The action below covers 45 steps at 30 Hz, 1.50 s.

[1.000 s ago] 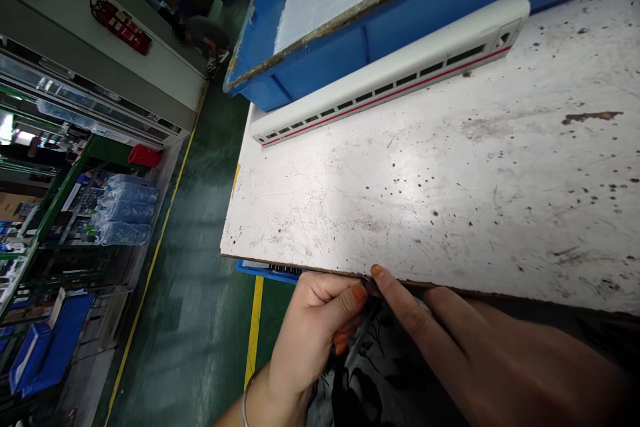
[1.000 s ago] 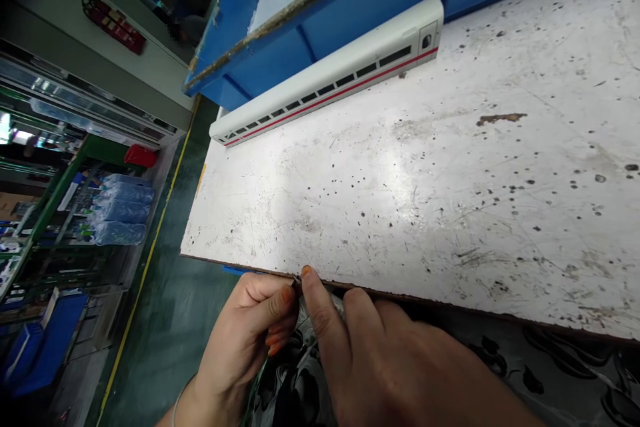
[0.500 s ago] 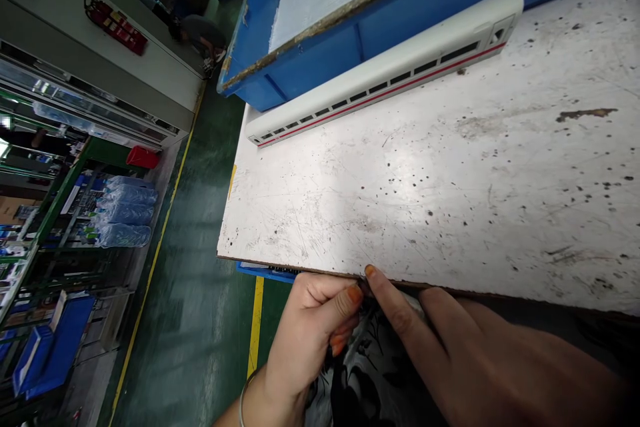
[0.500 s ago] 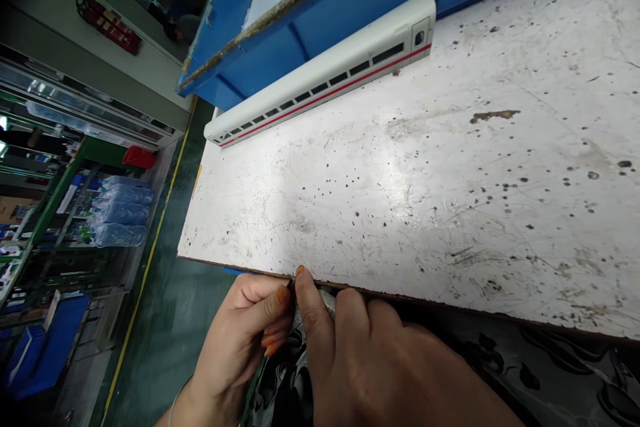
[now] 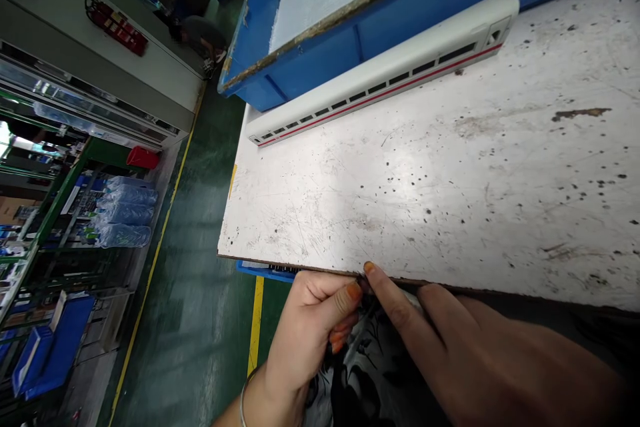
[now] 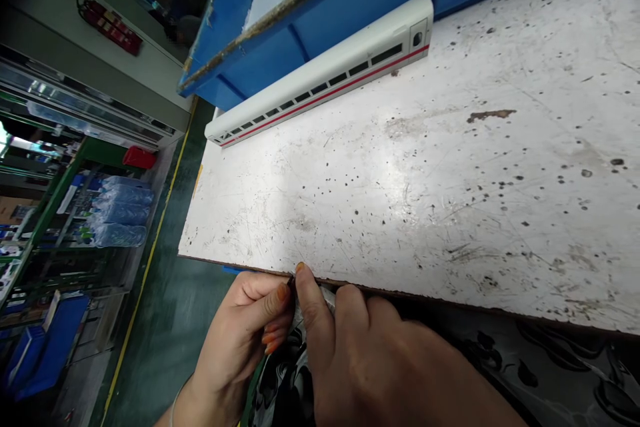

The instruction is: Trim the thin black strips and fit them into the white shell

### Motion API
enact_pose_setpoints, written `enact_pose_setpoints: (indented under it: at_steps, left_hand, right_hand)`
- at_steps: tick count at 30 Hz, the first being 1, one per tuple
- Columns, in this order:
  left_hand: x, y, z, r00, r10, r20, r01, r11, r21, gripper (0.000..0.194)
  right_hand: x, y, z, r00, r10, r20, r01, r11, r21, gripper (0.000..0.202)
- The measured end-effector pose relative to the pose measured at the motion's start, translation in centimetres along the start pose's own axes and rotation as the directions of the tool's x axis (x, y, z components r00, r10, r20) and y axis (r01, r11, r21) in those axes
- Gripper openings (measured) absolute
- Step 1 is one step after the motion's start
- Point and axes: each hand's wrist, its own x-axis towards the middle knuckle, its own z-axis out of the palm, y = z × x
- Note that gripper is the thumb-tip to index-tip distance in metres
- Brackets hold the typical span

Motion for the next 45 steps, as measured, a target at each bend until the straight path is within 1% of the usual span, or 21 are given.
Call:
enact_pose_setpoints:
  at_steps: [4, 8, 12, 15, 20, 26, 29, 33, 37, 41, 45]
  left_hand:
    - [0.0, 0.1, -0.1, 1.0, -0.001, 0.005, 0.001, 1.0, -0.018, 0.059]
    - [0.0, 0.2, -0.1, 1.0, 0.003, 0.002, -0.003, 1.0, -0.015, 0.058]
    - [0.0, 0.1, 0.0, 1.0, 0.005, -0.001, -0.005, 1.0, -0.016, 0.059]
    - [0.0, 0.1, 0.0, 1.0, 0.006, 0.001, -0.006, 1.0, -0.006, 0.059]
    - [-0.1, 0.2, -0.1, 1.0, 0.001, -0.007, -0.001, 1.0, 0.004, 0.058]
    - [-0.1, 0.3, -0.1, 1.0, 0.005, -0.006, -0.005, 1.0, 0.018, 0.058]
    - [0.0, 0.2, -0.1, 1.0, 0.011, 0.008, -0.011, 1.0, 0.012, 0.058]
    - [0.0, 0.1, -0.2, 1.0, 0.01, 0.01, -0.01, 1.0, 0.015, 0.057]
    - [0.0, 0.1, -0.3, 1.0, 0.004, 0.01, -0.004, 0.999, 0.033, 0.057]
    - [0.0, 0.0, -0.4, 1.0, 0.003, 0.013, -0.004, 1.0, 0.031, 0.056]
    - [0.0, -0.1, -0.4, 1.0, 0.005, 0.021, -0.005, 1.0, 0.022, 0.056]
  right_hand:
    - [-0.4, 0.1, 0.5, 0.999, 0.025, -0.039, -0.024, 1.0, 0.018, 0.059]
    - [-0.7, 0.5, 0.8, 0.997, 0.004, -0.077, 0.0, 0.999, 0.046, 0.062]
    - [-0.7, 0.8, 0.6, 0.999, -0.024, -0.046, 0.027, 0.998, 0.059, 0.063]
    - [-0.5, 0.7, 0.5, 0.999, -0.023, -0.023, 0.024, 0.998, 0.053, 0.064]
    - [-0.4, 0.3, 0.5, 0.999, 0.017, -0.04, -0.016, 0.999, 0.037, 0.06]
    - [-0.4, 0.1, 0.4, 1.0, -0.005, -0.016, 0.005, 1.0, -0.002, 0.056]
    - [-0.3, 0.1, 0.2, 1.0, 0.003, -0.013, -0.003, 1.0, 0.002, 0.055]
    - [-0.3, 0.3, 0.3, 1.0, 0.013, -0.029, -0.013, 1.0, 0.026, 0.058]
    - [-0.6, 0.8, 0.7, 0.998, -0.042, -0.049, 0.046, 0.997, 0.067, 0.058]
    - [-0.7, 1.1, 0.8, 0.998, -0.057, -0.027, 0.059, 0.994, 0.09, 0.061]
    - [-0.5, 0.9, 0.5, 0.999, -0.051, 0.001, 0.05, 0.995, 0.082, 0.064]
